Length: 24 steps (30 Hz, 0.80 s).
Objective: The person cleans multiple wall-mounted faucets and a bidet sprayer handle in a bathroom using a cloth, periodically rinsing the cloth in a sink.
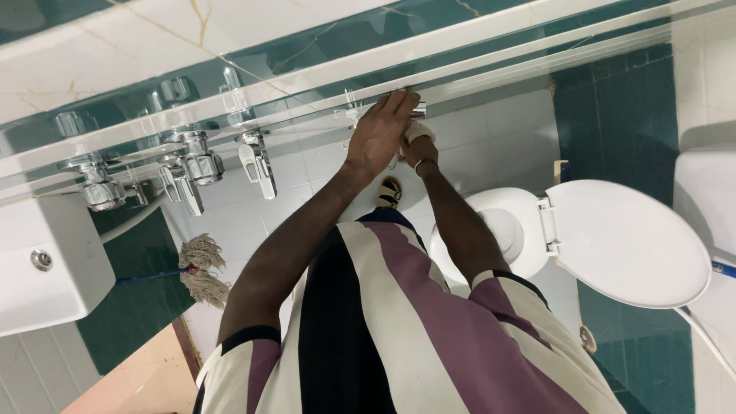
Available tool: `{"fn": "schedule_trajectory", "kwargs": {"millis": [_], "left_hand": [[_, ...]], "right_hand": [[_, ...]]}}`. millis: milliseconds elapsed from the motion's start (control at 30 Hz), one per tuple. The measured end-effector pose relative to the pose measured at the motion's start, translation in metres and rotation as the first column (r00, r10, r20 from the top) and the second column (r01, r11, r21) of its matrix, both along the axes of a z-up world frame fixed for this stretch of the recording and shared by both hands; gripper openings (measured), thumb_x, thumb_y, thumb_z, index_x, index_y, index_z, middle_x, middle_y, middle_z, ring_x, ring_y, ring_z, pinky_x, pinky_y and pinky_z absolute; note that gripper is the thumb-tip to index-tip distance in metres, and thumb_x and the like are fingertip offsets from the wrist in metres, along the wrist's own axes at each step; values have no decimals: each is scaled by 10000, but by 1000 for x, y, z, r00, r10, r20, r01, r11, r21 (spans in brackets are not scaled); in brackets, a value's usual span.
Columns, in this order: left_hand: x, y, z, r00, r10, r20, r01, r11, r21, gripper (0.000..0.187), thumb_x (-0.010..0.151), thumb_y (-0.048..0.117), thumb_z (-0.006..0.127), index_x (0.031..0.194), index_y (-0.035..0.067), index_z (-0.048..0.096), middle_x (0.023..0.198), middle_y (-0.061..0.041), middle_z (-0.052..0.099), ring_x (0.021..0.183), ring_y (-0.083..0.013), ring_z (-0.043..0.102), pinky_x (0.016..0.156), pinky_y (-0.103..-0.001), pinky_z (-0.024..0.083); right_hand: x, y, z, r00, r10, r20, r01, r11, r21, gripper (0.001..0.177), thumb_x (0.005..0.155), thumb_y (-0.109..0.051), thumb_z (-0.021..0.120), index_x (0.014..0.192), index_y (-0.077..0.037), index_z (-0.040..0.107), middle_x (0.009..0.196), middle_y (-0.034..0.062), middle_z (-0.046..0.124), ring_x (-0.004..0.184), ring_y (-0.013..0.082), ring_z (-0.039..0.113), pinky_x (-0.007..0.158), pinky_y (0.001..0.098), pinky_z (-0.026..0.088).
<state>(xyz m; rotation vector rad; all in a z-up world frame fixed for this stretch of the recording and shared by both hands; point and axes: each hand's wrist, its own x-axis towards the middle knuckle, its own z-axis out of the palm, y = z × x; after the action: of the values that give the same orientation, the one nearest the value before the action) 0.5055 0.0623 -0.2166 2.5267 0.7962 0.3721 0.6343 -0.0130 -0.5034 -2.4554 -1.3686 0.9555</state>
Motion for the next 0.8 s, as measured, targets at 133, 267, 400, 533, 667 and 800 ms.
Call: {"fn": "schedule_trajectory", "kwargs": {"millis": [133, 267, 400, 533, 667, 800], "left_hand": [[1, 0, -4, 998, -3, 60, -4, 993, 115, 482, 919, 72, 671, 1379, 59, 526, 1253, -101, 590, 1144, -291, 626, 969, -411, 539], [0, -4, -5, 1000, 23, -1, -23, 999, 32, 496, 984, 143, 667, 1439, 69, 482, 1290, -107, 583, 1199, -287, 614, 990, -407, 549], [-6, -7, -3, 999, 35, 20, -35, 999, 24, 594, 994, 184, 656, 1524, 98, 401, 1409, -104, 498, 1266, -299, 566, 996, -423, 552], [-23, -11, 4, 998, 61, -5, -61, 998, -2, 649, 1014, 229, 636, 1577, 132, 328, 1524, -102, 396, 1319, -302, 522, 1016, -427, 555], [-59, -23, 16, 983, 124, 135, -131, 990, 43, 629, 988, 243, 621, 1532, 82, 348, 1492, -159, 409, 1232, -309, 570, 915, -405, 577], [-107, -39, -1, 948, 274, 164, -214, 926, -312, 392, 1059, 267, 620, 1392, 72, 545, 1315, -126, 603, 1007, -244, 719, 895, -402, 589]], "right_hand": [[1, -27, -5, 982, -153, -111, 149, 988, -50, 683, 1027, -626, 440, 938, -37, 774, 839, 185, 755, 798, 332, 737, 779, 462, 582], [-3, -60, 2, 857, -356, -373, 382, 924, -4, 572, 956, -567, 557, 981, -41, 779, 846, 160, 776, 767, 271, 764, 743, 382, 596], [-7, -86, 14, 701, -360, -616, 485, 874, 42, 539, 990, -517, 540, 990, -22, 753, 821, 71, 779, 756, 164, 760, 677, 310, 595], [1, -117, 34, 697, -409, -590, 438, 893, -102, 667, 1094, -552, 455, 1038, 36, 766, 807, 167, 702, 711, 228, 645, 614, 351, 482], [-1, -134, 57, 677, -317, -664, 462, 886, 48, 586, 1011, -472, 442, 1288, -1, 655, 1131, 138, 745, 999, 210, 718, 815, 318, 570], [-12, -142, 95, 675, -147, -723, 406, 892, 198, 613, 1005, -432, 418, 1408, 14, 535, 1282, 171, 672, 1136, 262, 692, 924, 364, 578]]}}
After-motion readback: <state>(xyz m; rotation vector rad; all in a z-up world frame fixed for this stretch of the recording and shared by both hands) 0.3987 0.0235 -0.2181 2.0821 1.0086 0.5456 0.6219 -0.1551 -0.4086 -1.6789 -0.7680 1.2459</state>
